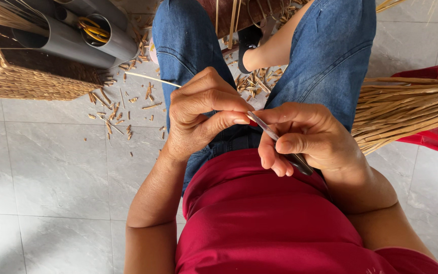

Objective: The person sits on a red stool and uses a knife to sharpen thin wooden sticks. They hold each stick with one hand and carefully shave the end with the knife, then place the sharpened sticks into a metal rack.

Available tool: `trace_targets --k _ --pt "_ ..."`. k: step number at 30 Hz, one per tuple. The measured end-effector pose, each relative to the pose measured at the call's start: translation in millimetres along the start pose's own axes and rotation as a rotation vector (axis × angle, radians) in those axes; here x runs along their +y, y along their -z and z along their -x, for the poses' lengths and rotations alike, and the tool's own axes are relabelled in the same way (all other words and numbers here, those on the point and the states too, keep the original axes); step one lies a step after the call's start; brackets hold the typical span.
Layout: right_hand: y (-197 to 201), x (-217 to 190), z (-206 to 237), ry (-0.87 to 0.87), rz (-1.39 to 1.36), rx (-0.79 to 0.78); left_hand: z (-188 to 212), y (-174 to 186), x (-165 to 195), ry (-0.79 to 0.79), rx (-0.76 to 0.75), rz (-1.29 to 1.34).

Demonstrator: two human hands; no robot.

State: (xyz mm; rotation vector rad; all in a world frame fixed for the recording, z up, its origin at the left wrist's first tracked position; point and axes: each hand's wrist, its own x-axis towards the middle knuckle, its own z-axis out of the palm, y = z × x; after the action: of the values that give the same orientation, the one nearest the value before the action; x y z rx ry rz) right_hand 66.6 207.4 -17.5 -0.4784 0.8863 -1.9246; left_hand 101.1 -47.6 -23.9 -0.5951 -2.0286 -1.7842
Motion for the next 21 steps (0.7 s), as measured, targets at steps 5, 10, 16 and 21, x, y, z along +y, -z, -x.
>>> trace_targets --k 5,10,16,21 --pt "6.3 1.6 -5.1 0.015 0.004 -0.057 0.1 -0.3 -0.5 -0.004 -0.008 -0.006" --pt "5.6 3.6 -4.7 0.02 -0.03 -0.056 0.9 -0.1 1.0 0.008 -0.012 -0.018" --pt "4.3 4.6 -5.1 0.023 -0.055 -0.055 -0.3 0.7 3.4 0.011 -0.026 -0.033" --pt "6.9 4.8 -7.6 0.031 -0.059 -0.086 -1.6 1.0 4.4 0.006 -0.039 -0.031"
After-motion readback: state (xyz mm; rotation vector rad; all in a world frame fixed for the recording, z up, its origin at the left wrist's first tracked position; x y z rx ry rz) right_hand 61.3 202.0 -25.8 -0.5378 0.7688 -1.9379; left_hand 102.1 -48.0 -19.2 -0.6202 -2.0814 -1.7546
